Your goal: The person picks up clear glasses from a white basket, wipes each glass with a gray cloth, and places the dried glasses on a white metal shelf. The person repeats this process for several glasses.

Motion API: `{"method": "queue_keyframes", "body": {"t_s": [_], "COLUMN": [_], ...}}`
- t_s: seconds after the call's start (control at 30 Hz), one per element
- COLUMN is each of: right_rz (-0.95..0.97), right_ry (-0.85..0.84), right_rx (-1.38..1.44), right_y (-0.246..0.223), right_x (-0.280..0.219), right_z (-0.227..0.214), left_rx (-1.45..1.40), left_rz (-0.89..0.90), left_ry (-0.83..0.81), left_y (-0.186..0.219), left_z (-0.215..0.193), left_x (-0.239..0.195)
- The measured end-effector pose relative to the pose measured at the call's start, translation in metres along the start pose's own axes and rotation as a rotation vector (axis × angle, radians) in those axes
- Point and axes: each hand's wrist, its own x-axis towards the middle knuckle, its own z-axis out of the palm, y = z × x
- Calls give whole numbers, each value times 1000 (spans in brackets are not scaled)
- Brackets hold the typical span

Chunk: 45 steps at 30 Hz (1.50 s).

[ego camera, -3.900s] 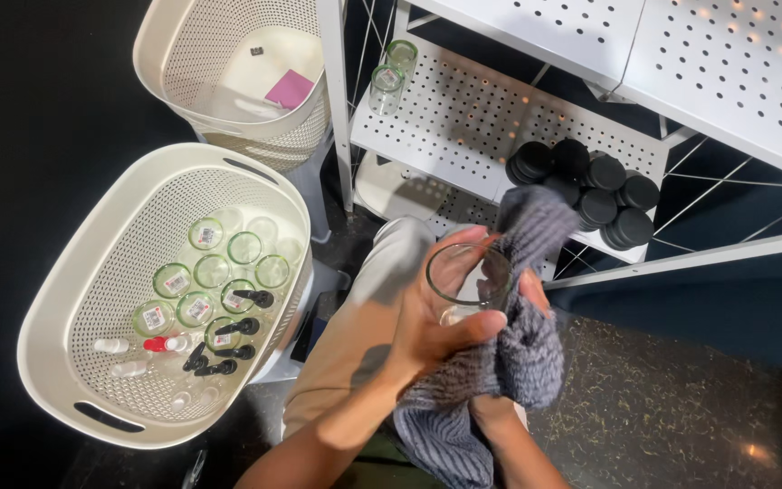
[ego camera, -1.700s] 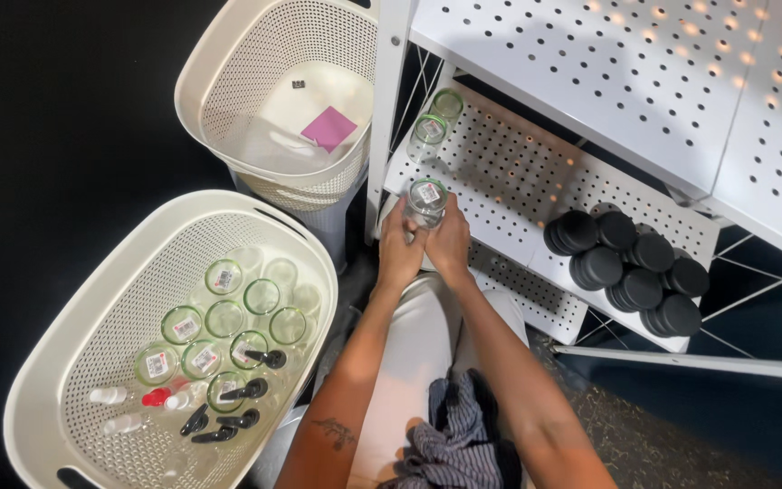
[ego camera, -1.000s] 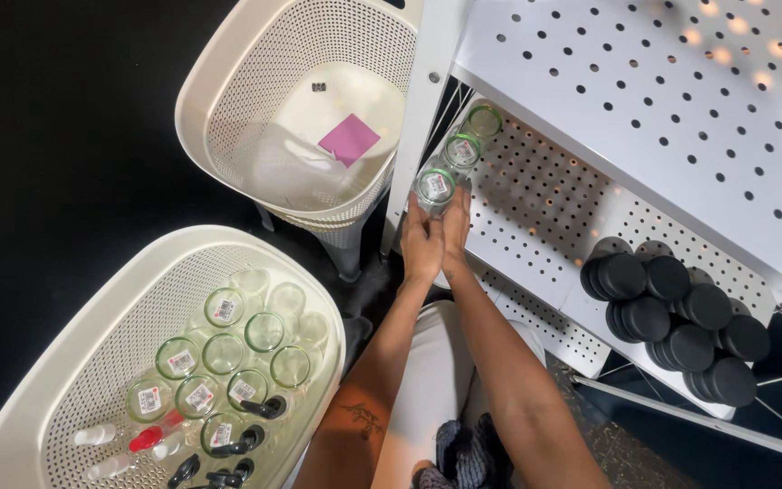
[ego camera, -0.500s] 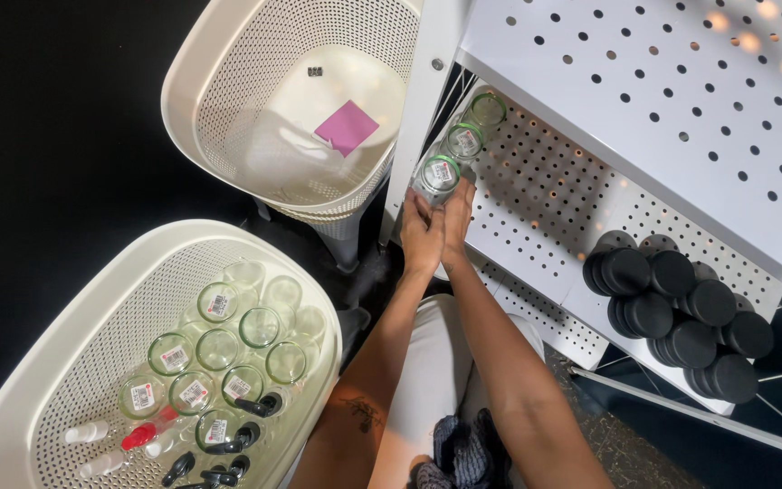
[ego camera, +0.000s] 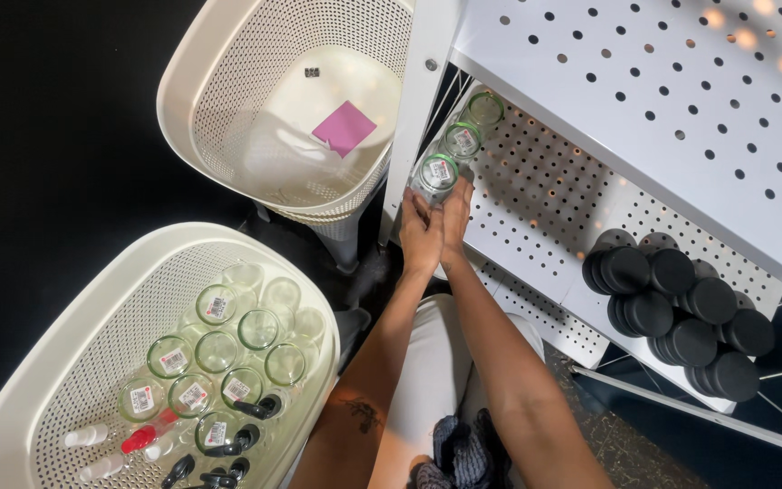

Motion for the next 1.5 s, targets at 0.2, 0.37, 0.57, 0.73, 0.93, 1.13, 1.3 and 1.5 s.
{"method": "queue_keyframes", "body": {"t_s": [0.2, 0.37, 0.57, 0.73, 0.93, 1.13, 1.3, 1.5], "right_rz": [248, 175, 59, -317, -474, -448, -405, -513], "right_ry": [41, -24, -199, -277, -607, -1090, -1173, -1071], "right_rx": [486, 373, 741, 547, 219, -736, -791, -830], "right_y": [-14, 17, -76, -204, -254, -201, -190, -189], "right_x": [-17, -28, -127, -198, -195, -184, -206, -201], "right_z": [0, -8, -73, -106, -37, 85, 106, 110], "left_rx": [37, -68, -258, -214, 5, 799, 635, 515], "left_rz": [-6, -9, 95, 319, 368, -202, -157, -149], "left_ry": [21, 67, -15, -21, 95, -81, -202, -238], "left_y": [-4, 8, 102, 130, 77, -26, -31, -17], "left_z": [-4, -11, -74, -164, -285, -317, -310, -317], "left_x": [-6, -61, -184, -231, -183, -120, -120, -124]}}
